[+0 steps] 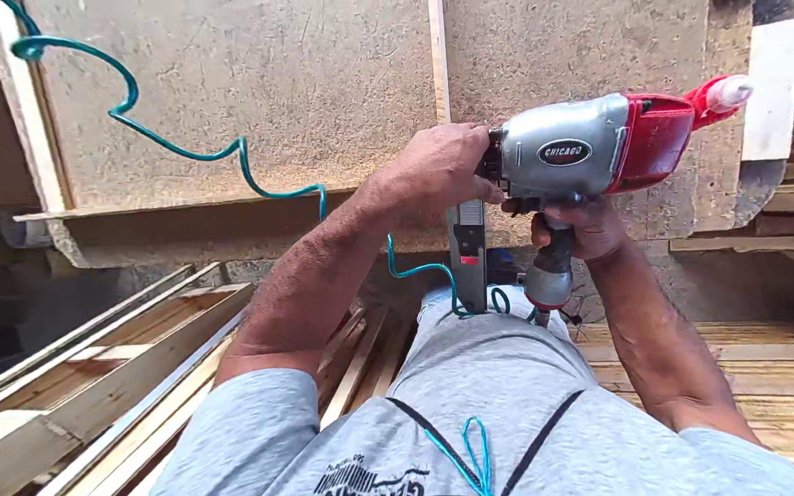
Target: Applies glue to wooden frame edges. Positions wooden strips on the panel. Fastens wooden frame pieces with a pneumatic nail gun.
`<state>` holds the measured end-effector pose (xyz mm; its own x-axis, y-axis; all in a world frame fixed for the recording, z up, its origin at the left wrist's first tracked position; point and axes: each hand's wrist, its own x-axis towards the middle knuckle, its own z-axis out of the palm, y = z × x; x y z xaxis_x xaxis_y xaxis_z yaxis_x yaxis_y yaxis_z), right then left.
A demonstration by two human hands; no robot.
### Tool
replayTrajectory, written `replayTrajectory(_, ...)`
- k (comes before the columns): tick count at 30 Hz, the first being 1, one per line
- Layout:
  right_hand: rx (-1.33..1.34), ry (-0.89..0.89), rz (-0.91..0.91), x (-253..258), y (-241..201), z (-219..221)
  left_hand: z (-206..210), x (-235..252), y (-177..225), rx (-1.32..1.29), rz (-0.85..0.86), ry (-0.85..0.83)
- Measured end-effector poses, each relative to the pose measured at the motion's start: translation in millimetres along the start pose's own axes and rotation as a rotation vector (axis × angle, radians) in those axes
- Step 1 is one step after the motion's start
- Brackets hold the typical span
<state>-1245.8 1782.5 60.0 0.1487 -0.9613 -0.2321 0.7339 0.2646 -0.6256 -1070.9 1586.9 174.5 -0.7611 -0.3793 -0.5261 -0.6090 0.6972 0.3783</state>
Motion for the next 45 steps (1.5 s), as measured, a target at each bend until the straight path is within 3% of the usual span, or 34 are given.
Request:
replayTrajectory(6, 0.016, 0.009, -0.004, -3.1, 7.0, 7.2, 8.9, -14.7, -5.5, -0.046, 0.051, 0.050)
replayTrajectory(14, 0.048, -0.042, 0.025, 6.1, 8.7, 0.2, 28.4, -21.9, -5.5, 0.100, 0.031, 0.226)
replayTrajectory(20, 0.069, -0.075, 0.082, 14.0, 14.0, -6.2, 25.2, -16.2, -12.5, 0.078, 0.048, 0.114)
replayTrajectory(30, 0.057, -0.071, 0.082, 11.0, 16.2, -10.7, 29.8, -13.7, -20.9, 0.077, 0.055, 0.140)
replayTrajectory(32, 0.051, -0.077, 0.078, 11.5, 14.4, -10.6, 40.6, -16.4, -19.8, 0.065, 0.054, 0.272)
replayTrajectory(35, 0.066, -0.073, 0.062, 10.7, 14.1, -11.7, 67.4, -20.9, -19.2, -0.005, 0.144, 0.658)
replayTrajectory(37, 0.071, -0.059, 0.051, 9.2, 13.6, -12.1, 84.1, -20.3, -20.5, -0.028, 0.233, 0.831)
replayTrajectory(40, 0.092, -0.042, 0.051, 8.1, 13.4, -11.2, 101.5, -18.9, -17.8, -0.009, 0.296, 0.948)
replayTrajectory(45, 0.107, -0.008, 0.047, 6.8, 16.5, -4.6, 112.0, -17.0, -24.5, -0.002, 0.353, 0.988)
